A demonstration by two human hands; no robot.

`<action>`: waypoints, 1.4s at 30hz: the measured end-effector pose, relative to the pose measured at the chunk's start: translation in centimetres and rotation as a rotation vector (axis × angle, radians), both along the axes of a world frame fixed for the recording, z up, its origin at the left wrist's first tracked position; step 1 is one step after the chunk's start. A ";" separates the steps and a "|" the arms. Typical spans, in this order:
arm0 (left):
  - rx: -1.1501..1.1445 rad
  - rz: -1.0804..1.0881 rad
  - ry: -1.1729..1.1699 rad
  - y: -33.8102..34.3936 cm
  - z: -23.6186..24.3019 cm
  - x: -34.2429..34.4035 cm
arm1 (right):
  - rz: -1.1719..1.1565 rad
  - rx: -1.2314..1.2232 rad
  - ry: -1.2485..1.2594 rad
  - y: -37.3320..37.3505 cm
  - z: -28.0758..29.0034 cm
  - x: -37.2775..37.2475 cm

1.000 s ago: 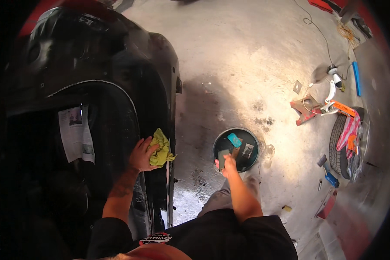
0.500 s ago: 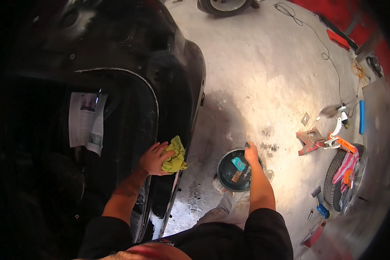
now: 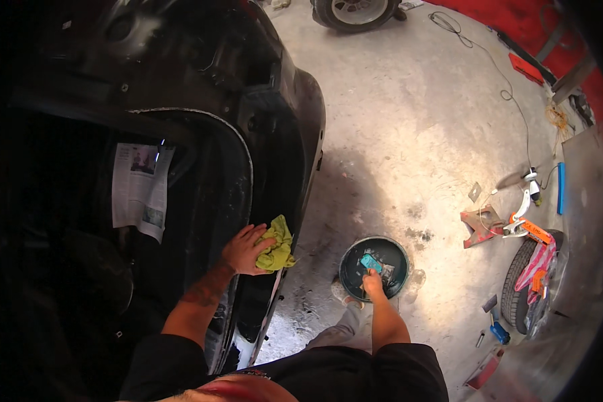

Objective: Wet sanding a car bumper area using a sanding block and water from a bucket.

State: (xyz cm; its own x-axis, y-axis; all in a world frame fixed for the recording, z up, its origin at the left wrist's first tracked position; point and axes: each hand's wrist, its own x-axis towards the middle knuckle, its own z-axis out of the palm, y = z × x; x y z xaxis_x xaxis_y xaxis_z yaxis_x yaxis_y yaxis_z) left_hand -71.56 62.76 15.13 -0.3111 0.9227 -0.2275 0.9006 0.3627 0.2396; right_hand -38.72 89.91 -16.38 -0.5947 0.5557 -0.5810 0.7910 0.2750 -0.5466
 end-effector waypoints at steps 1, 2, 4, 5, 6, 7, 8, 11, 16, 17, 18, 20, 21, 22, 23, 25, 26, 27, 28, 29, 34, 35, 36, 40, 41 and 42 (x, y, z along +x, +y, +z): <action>-0.046 0.039 0.012 -2.1 0.4 0.4 | -0.328 -0.545 -0.046 -2.9 2.7 -2.2; -0.068 0.072 0.016 -3.7 0.9 0.6 | -0.663 -1.070 -0.122 -4.8 5.6 -4.4; -0.047 0.058 0.011 -2.9 0.9 0.5 | -0.680 -1.207 -0.004 -4.7 7.3 -5.5; -0.055 0.049 0.015 -2.5 0.8 0.5 | -0.687 -1.348 0.109 -4.6 7.8 -6.0; -0.084 0.065 0.027 -3.4 1.2 0.6 | -0.627 -1.315 0.108 -5.5 9.8 -7.9; -0.075 0.055 0.024 -2.9 1.0 0.6 | -0.636 -1.306 0.114 -4.7 9.8 -8.5; -0.065 0.048 0.028 -2.6 0.9 0.5 | -0.417 -1.094 0.052 -4.1 9.7 -9.2; -0.036 0.022 0.018 -0.9 0.4 0.4 | -0.665 -1.019 0.216 -0.5 7.8 -10.1; -0.009 0.058 0.046 -3.1 0.3 0.5 | -1.079 -1.218 0.653 3.1 12.6 -15.6; -0.016 0.059 0.040 -3.4 0.5 0.6 | -0.889 -1.122 0.649 3.1 13.7 -16.0; -0.015 0.055 0.037 -3.1 0.4 0.4 | -0.883 -1.141 0.597 3.6 13.5 -16.3; -0.019 0.048 0.031 -2.7 0.4 0.2 | -0.875 -1.148 0.556 3.5 13.5 -16.3; -0.032 0.040 0.023 -2.7 0.4 0.3 | -0.872 -1.162 0.510 3.1 13.2 -16.0; -0.025 0.042 0.025 -2.5 0.3 0.2 | -0.868 -1.186 0.442 2.9 12.3 -15.6; -0.025 0.035 0.020 -2.4 0.2 0.2 | -0.864 -1.182 0.446 2.4 11.4 -15.1; -0.034 0.035 0.017 -2.6 0.2 0.2 | -0.886 -1.290 0.382 0.1 11.0 -14.8; -0.041 0.040 0.004 -2.7 0.3 0.3 | -0.859 -1.304 0.352 -1.3 11.0 -14.6; -0.048 0.044 -0.009 -2.7 0.5 0.4 | -0.832 -1.319 0.322 -2.7 11.1 -14.6; -0.048 0.043 -0.009 -2.5 0.6 0.3 | -0.846 -1.312 0.279 -4.0 11.3 -14.5; -0.059 0.043 -0.009 -2.3 0.7 0.3 | -0.860 -1.305 0.237 -5.0 11.4 -14.6; -0.060 0.038 0.008 -2.5 0.5 0.3 | -0.863 -1.335 0.198 -6.8 12.2 -15.0; -0.055 0.037 0.005 -2.5 0.5 0.3 | -0.868 -1.336 0.201 -6.5 12.1 -15.0; -0.050 0.037 0.003 -2.4 0.5 0.2 | -0.860 -1.327 0.223 -5.8 12.0 -15.2; -0.052 0.030 0.012 -2.1 0.7 0.3 | -0.871 -1.329 0.287 -2.1 11.3 -15.0; -0.053 0.030 0.013 -1.9 0.8 0.3 | -0.889 -1.339 0.306 -1.3 11.1 -15.1; -0.059 0.035 0.015 -2.1 0.9 0.3 | -0.910 -1.313 0.329 -0.8 12.0 -15.2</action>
State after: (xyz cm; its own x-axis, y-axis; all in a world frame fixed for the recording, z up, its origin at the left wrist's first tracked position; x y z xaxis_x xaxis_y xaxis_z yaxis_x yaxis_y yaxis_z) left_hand -71.23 60.70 16.07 -0.3470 0.8962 -0.2764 0.8902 0.4075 0.2038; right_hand -53.92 89.15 -4.37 -0.5526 0.0264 -0.8330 0.2313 -0.9554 -0.1838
